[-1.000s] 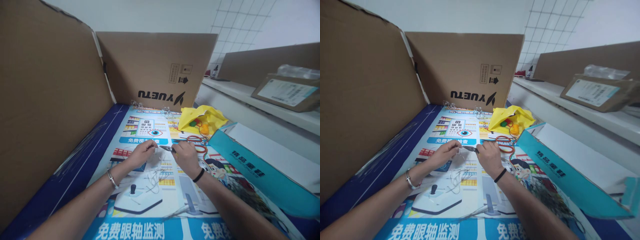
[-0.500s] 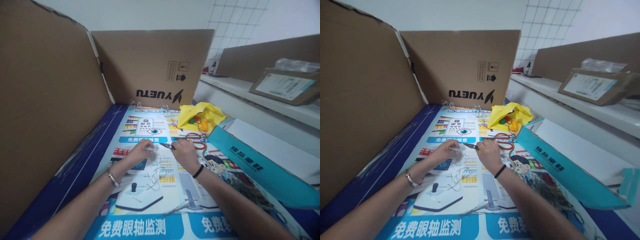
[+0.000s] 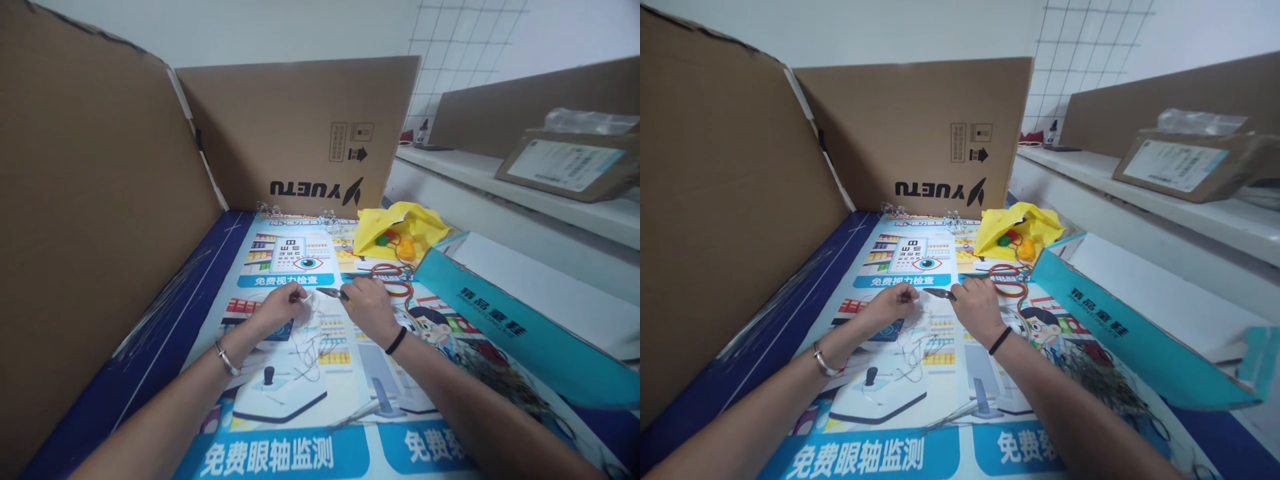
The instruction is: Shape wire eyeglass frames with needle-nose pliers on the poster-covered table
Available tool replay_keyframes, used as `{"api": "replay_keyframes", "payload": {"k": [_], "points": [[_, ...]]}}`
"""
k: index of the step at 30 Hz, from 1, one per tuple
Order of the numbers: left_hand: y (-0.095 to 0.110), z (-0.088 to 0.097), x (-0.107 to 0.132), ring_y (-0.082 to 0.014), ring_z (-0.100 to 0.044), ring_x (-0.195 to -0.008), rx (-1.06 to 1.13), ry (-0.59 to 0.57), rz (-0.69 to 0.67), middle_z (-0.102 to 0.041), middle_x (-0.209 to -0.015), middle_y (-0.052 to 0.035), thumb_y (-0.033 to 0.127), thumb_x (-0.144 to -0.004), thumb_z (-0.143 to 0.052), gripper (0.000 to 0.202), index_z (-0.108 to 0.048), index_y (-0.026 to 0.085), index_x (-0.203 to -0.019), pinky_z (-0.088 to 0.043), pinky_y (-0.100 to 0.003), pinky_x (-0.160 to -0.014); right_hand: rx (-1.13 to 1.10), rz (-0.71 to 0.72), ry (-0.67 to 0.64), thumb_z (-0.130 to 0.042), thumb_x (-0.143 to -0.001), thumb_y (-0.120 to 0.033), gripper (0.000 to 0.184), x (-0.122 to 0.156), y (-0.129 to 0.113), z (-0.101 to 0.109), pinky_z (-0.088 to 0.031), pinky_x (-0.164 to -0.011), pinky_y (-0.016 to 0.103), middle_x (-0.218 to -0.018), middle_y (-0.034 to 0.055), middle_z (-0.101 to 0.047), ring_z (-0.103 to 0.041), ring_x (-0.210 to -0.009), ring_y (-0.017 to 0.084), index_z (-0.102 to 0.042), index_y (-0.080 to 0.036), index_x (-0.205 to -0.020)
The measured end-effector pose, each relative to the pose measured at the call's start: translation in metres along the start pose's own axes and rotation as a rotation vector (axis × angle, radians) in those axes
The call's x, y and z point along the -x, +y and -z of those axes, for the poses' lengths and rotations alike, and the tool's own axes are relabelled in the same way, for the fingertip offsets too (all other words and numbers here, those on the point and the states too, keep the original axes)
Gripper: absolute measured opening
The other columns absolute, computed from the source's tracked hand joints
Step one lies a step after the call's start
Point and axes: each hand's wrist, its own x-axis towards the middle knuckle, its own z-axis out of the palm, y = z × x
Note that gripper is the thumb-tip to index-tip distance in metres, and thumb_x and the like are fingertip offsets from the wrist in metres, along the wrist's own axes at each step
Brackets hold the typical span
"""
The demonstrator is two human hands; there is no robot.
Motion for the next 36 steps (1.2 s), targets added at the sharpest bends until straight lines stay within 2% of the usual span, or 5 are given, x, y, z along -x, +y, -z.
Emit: {"api": "replay_keyframes", "payload": {"k": [6,16,22,29,36], "points": [[0.004,-0.001,0.001,-0.0117,-0.051,-0.065,0.015,-0.02,-0.051,-0.056,-0.071,0.0019,0.008,-0.062,-0.047,0.021,-0.055,0.017,-0.079,-0.04,-0.022,-0.058,-0.006,0.017,0.0,-0.057,-0.079,-0.024,0.008,0.001,-0.001,0.0,-0.026,-0.071,0.031,-0.07,0.0036,-0.056,-0.046,-0.073,0.018,-0.063,-0.019,-0.076],[0.014,-0.004,0.004,-0.0104,-0.051,-0.062,0.064,-0.079,-0.004,-0.054,-0.07,0.0031,0.008,-0.064,-0.046,0.019,-0.052,0.018,-0.079,-0.04,-0.022,-0.058,0.025,0.045,-0.016,-0.057,-0.079,-0.024,0.009,-0.001,-0.003,0.003,-0.024,-0.07,0.032,-0.07,0.0042,-0.055,-0.044,-0.073,0.017,-0.062,-0.019,-0.074],[0.014,-0.003,0.005,-0.0089,-0.047,-0.058,0.028,-0.035,-0.042,-0.054,-0.07,0.0036,0.007,-0.06,-0.048,0.021,-0.052,0.017,-0.078,-0.036,-0.02,-0.054,0.025,0.055,-0.023,-0.058,-0.077,-0.023,0.007,0.0,-0.004,0.002,-0.024,-0.07,0.032,-0.07,0.0042,-0.055,-0.043,-0.073,0.018,-0.062,-0.019,-0.074],[0.028,-0.003,0.009,-0.0068,-0.037,-0.046,0.085,-0.051,0.051,-0.04,-0.052,0.0091,0.008,-0.058,-0.049,0.025,-0.051,0.019,-0.08,-0.025,-0.018,-0.044,0.024,0.054,-0.007,-0.058,-0.077,-0.022,0.006,-0.001,-0.004,0.003,-0.024,-0.07,0.032,-0.07,0.0036,-0.055,-0.043,-0.074,0.018,-0.061,-0.019,-0.073],[0.034,-0.007,0.012,-0.0083,-0.043,-0.042,0.244,-0.129,0.138,-0.046,-0.047,0.0092,0.008,-0.057,-0.046,0.026,-0.045,0.02,-0.081,-0.03,-0.018,-0.042,0.019,0.09,0.021,-0.054,-0.079,-0.02,0.009,0.0,-0.005,0.004,-0.024,-0.07,0.033,-0.069,0.0034,-0.053,-0.041,-0.074,0.018,-0.061,-0.019,-0.073]]}}
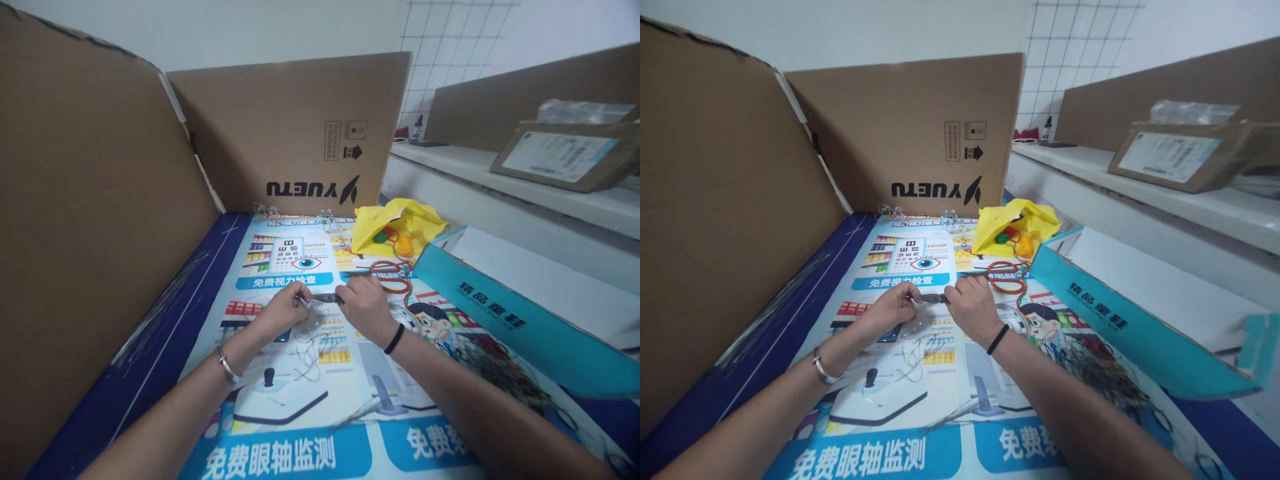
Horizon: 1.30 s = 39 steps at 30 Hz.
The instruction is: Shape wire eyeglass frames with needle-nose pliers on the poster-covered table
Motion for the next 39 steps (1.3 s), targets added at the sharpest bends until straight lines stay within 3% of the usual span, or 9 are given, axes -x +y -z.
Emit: {"api": "replay_keyframes", "payload": {"k": [8,11,14,17,21,25,29,33,39], "points": [[0.004,0.003,0.002,-0.0099,-0.052,-0.047,0.02,-0.083,0.03,-0.053,-0.053,0.0063,0.008,-0.061,-0.048,0.027,-0.042,0.019,-0.084,-0.036,-0.019,-0.045,0.033,0.03,0.008,-0.052,-0.08,-0.019,0.011,0.0,0.0,0.001,-0.023,-0.069,0.033,-0.068,0.0036,-0.052,-0.041,-0.072,0.018,-0.061,-0.019,-0.072],[0.002,0.006,0.0,-0.0106,-0.053,-0.051,-0.218,0.04,-0.047,-0.053,-0.058,0.0056,0.007,-0.061,-0.048,0.025,-0.045,0.02,-0.083,-0.035,-0.02,-0.047,0.02,0.0,0.008,-0.053,-0.08,-0.02,0.012,0.001,0.001,-0.002,-0.024,-0.069,0.032,-0.067,0.0034,-0.054,-0.043,-0.071,0.018,-0.061,-0.02,-0.071],[0.002,0.008,-0.001,-0.0108,-0.055,-0.057,-0.437,0.201,-0.138,-0.057,-0.074,0.0022,0.008,-0.063,-0.05,0.024,-0.047,0.02,-0.083,-0.039,-0.022,-0.053,-0.062,-0.119,0.031,-0.053,-0.082,-0.022,0.012,0.002,0.004,-0.006,-0.027,-0.071,0.031,-0.07,0.0037,-0.058,-0.048,-0.073,0.017,-0.061,-0.019,-0.075],[0.004,0.006,0.0,-0.0129,-0.057,-0.064,-0.504,0.255,-0.178,-0.058,-0.081,0.0005,0.009,-0.066,-0.05,0.026,-0.048,0.021,-0.088,-0.042,-0.025,-0.06,-0.186,-0.244,0.027,-0.05,-0.086,-0.028,0.017,0.001,0.005,-0.007,-0.03,-0.072,0.028,-0.076,0.0045,-0.062,-0.053,-0.078,0.017,-0.061,-0.017,-0.08],[0.007,0.001,0.003,-0.0152,-0.058,-0.073,-0.53,0.295,-0.206,-0.058,-0.082,0.0004,0.009,-0.068,-0.05,0.027,-0.047,0.022,-0.091,-0.043,-0.026,-0.064,-0.296,-0.299,-0.118,-0.048,-0.088,-0.038,0.024,-0.004,-0.003,-0.002,-0.031,-0.065,0.025,-0.074,0.0018,-0.063,-0.056,-0.071,0.015,-0.059,-0.019,-0.078],[0.01,-0.003,0.006,-0.0138,-0.059,-0.069,-0.492,0.284,-0.214,-0.058,-0.085,0.0007,0.01,-0.068,-0.049,0.027,-0.046,0.022,-0.092,-0.044,-0.026,-0.062,-0.431,-0.32,-0.297,-0.05,-0.086,-0.04,0.025,-0.006,-0.016,0.006,-0.031,-0.059,0.023,-0.071,-0.0003,-0.061,-0.055,-0.066,0.013,-0.057,-0.02,-0.072],[0.009,-0.006,0.007,-0.0132,-0.061,-0.067,-0.406,0.236,-0.203,-0.058,-0.082,0.0017,0.009,-0.067,-0.048,0.029,-0.046,0.022,-0.093,-0.044,-0.025,-0.062,-0.686,-0.434,-0.407,-0.049,-0.083,-0.034,0.025,-0.004,-0.024,0.007,-0.028,-0.05,0.021,-0.059,-0.0035,-0.052,-0.047,-0.056,0.011,-0.052,-0.02,-0.062],[0.006,-0.009,0.004,-0.0121,-0.062,-0.065,-0.217,0.203,-0.137,-0.057,-0.079,0.0029,0.008,-0.065,-0.05,0.028,-0.045,0.021,-0.088,-0.045,-0.023,-0.059,-0.815,-0.514,-0.401,-0.047,-0.08,-0.031,0.025,-0.003,-0.028,0.003,-0.026,-0.048,0.021,-0.054,-0.0053,-0.042,-0.04,-0.053,0.01,-0.043,-0.019,-0.058],[0.0,-0.014,-0.001,-0.0126,-0.063,-0.062,0.055,0.192,-0.041,-0.057,-0.072,0.0039,0.009,-0.062,-0.055,0.025,-0.045,0.019,-0.083,-0.046,-0.023,-0.059,-0.874,-0.561,-0.307,-0.045,-0.079,-0.031,0.023,0.0,-0.029,0.0,-0.028,-0.05,0.021,-0.056,-0.0051,-0.04,-0.039,-0.054,0.01,-0.039,-0.02,-0.059]]}}
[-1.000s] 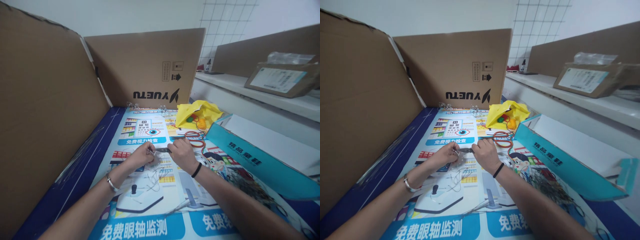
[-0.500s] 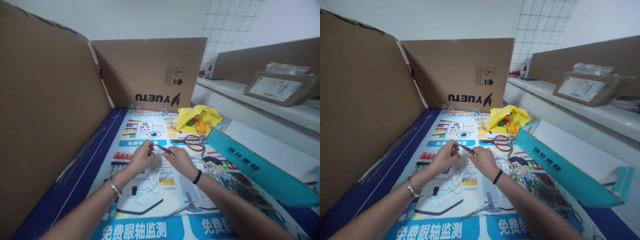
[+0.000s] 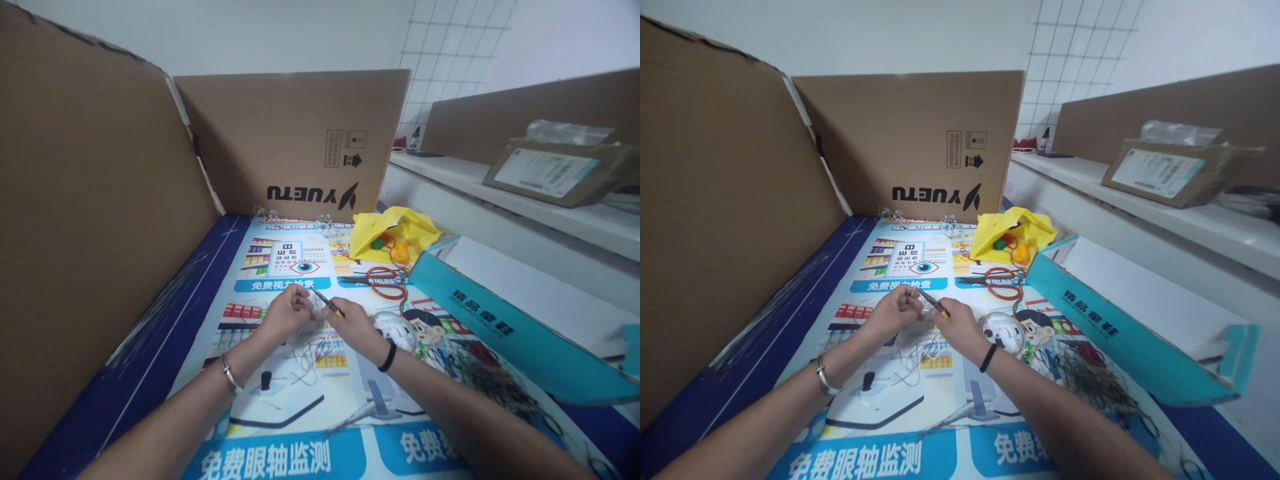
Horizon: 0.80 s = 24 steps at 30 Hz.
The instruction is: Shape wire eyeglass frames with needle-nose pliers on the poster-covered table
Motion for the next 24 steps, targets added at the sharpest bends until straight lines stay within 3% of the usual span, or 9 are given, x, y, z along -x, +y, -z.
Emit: {"api": "replay_keyframes", "payload": {"k": [10,15,24], "points": [[-0.002,-0.0039,0.0022,-0.0124,-0.062,-0.059,0.068,0.048,-0.002,-0.057,-0.062,0.0046,0.022,-0.069,-0.06,0.016,-0.048,0.018,-0.08,-0.042,-0.02,-0.054,-0.115,-0.092,0.05,-0.046,-0.079,-0.035,0.02,-0.0008,0.0032,-0.0015,-0.033,-0.053,0.022,-0.059,-0.0039,-0.046,-0.042,-0.057,0.011,-0.051,-0.019,-0.068],[0.0033,-0.0052,0.0061,-0.0098,-0.057,-0.054,0.107,0.085,0.022,-0.053,-0.06,0.0058,0.02,-0.068,-0.061,0.016,-0.048,0.018,-0.078,-0.04,-0.02,-0.052,-0.175,-0.093,0.083,-0.047,-0.079,-0.037,0.021,-0.0018,0.0058,-0.0017,-0.037,-0.058,0.023,-0.062,-0.0031,-0.051,-0.045,-0.06,0.012,-0.05,-0.019,-0.068],[-0.0021,-0.0036,0.0078,-0.0085,-0.049,-0.052,0.147,-0.008,0.068,-0.054,-0.055,0.0023,0.024,-0.07,-0.062,0.012,-0.057,0.014,-0.076,-0.037,-0.02,-0.053,-0.132,-0.094,0.057,-0.046,-0.08,-0.037,0.022,-0.0007,0.0007,-0.0015,-0.033,-0.053,0.022,-0.058,-0.0043,-0.046,-0.041,-0.057,0.011,-0.05,-0.019,-0.067]]}}
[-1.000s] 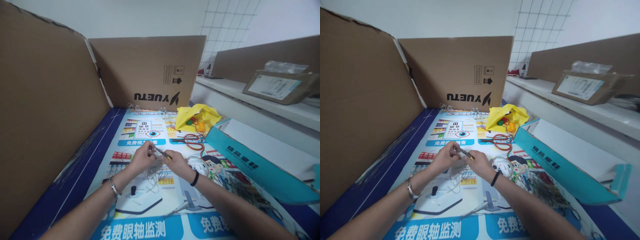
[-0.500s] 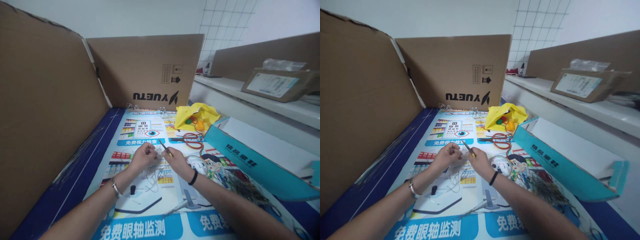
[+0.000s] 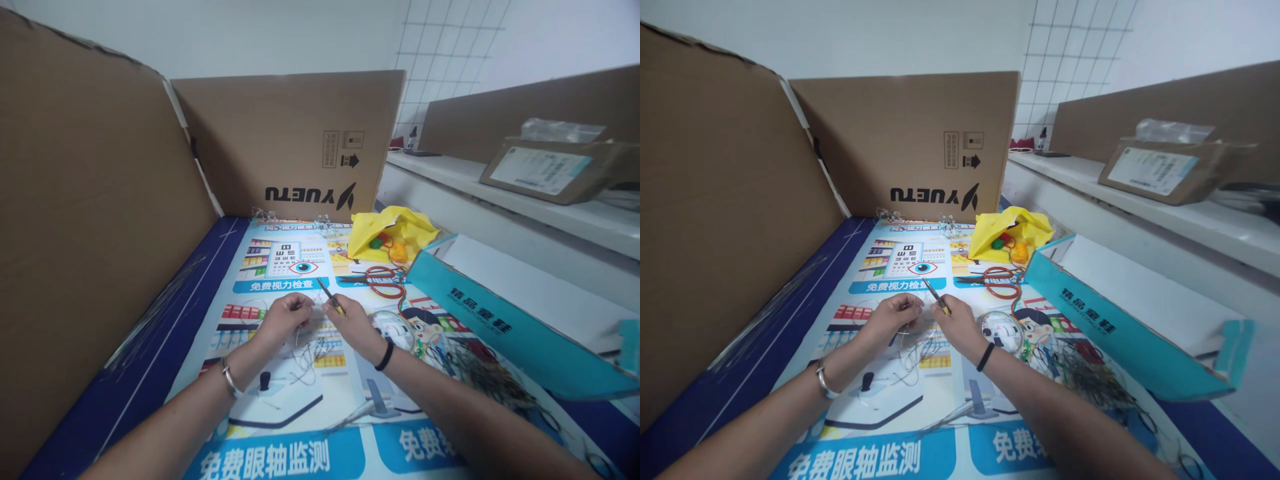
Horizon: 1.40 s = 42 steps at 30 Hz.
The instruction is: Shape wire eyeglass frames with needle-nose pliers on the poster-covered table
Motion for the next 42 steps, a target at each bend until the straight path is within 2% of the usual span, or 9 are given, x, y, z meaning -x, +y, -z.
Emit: {"api": "replay_keyframes", "payload": {"k": [3,9,18,25,30,37,42], "points": [[-0.0015,0.0009,-0.001,-0.0087,-0.048,-0.051,-0.049,0.033,-0.003,-0.055,-0.055,0.0018,0.027,-0.07,-0.062,0.014,-0.058,0.014,-0.073,-0.037,-0.02,-0.052,0.001,0.003,-0.004,-0.046,-0.08,-0.036,0.022,0.0003,0.0,-0.0006,-0.033,-0.053,0.022,-0.058,-0.0044,-0.045,-0.041,-0.057,0.011,-0.05,-0.019,-0.068],[-0.0002,0.0024,-0.0015,-0.0087,-0.047,-0.049,-0.117,0.024,-0.03,-0.056,-0.052,0.0017,0.03,-0.071,-0.06,0.016,-0.058,0.015,-0.067,-0.037,-0.02,-0.051,0.013,0.006,-0.019,-0.046,-0.081,-0.035,0.021,0.0006,0.002,-0.0013,-0.032,-0.052,0.022,-0.059,-0.0045,-0.045,-0.04,-0.057,0.011,-0.05,-0.019,-0.068],[-0.0003,0.0015,0.0008,-0.0075,-0.043,-0.043,-0.103,0.016,0.025,-0.053,-0.047,0.0043,0.018,-0.066,-0.053,0.004,-0.05,0.018,-0.064,-0.032,-0.018,-0.044,0.045,0.021,-0.026,-0.045,-0.081,-0.032,0.019,0.0033,-0.0009,-0.0013,-0.032,-0.052,0.021,-0.06,-0.0047,-0.046,-0.042,-0.057,0.01,-0.047,-0.019,-0.067],[0.0047,0.0008,0.0027,-0.0047,-0.035,-0.039,-0.095,-0.03,0.018,-0.042,-0.044,0.0087,0.016,-0.065,-0.051,0.004,-0.047,0.018,-0.066,-0.025,-0.016,-0.04,0.119,0.073,-0.059,-0.047,-0.078,-0.03,0.021,0.0025,0.0003,-0.0025,-0.029,-0.053,0.021,-0.058,-0.0051,-0.041,-0.039,-0.057,0.01,-0.04,-0.02,-0.061],[0.0037,0.0024,0.0012,-0.0051,-0.037,-0.038,-0.14,-0.083,0.03,-0.044,-0.044,0.0072,0.02,-0.067,-0.053,0.006,-0.048,0.017,-0.066,-0.026,-0.017,-0.039,0.119,0.082,-0.062,-0.048,-0.077,-0.031,0.023,0.0018,0.0026,-0.0033,-0.029,-0.053,0.021,-0.057,-0.0051,-0.041,-0.039,-0.056,0.01,-0.042,-0.019,-0.059],[-0.004,0.0031,-0.001,-0.008,-0.046,-0.04,-0.15,-0.156,0.082,-0.054,-0.048,0.0026,0.034,-0.072,-0.058,0.02,-0.049,0.017,-0.067,-0.029,-0.019,-0.041,0.07,0.058,-0.068,-0.05,-0.077,-0.031,0.021,0.0034,-0.0023,-0.0017,-0.033,-0.053,0.021,-0.058,-0.004,-0.047,-0.041,-0.057,0.01,-0.051,-0.017,-0.061],[-0.0009,0.0009,0.0001,-0.0089,-0.048,-0.043,-0.175,-0.181,0.076,-0.054,-0.049,0.0026,0.032,-0.073,-0.055,0.018,-0.049,0.017,-0.065,-0.033,-0.02,-0.044,0.124,0.062,-0.03,-0.049,-0.075,-0.026,0.017,0.0048,-0.0042,-0.0035,-0.032,-0.053,0.021,-0.057,-0.0039,-0.047,-0.042,-0.056,0.01,-0.051,-0.018,-0.06]]}}
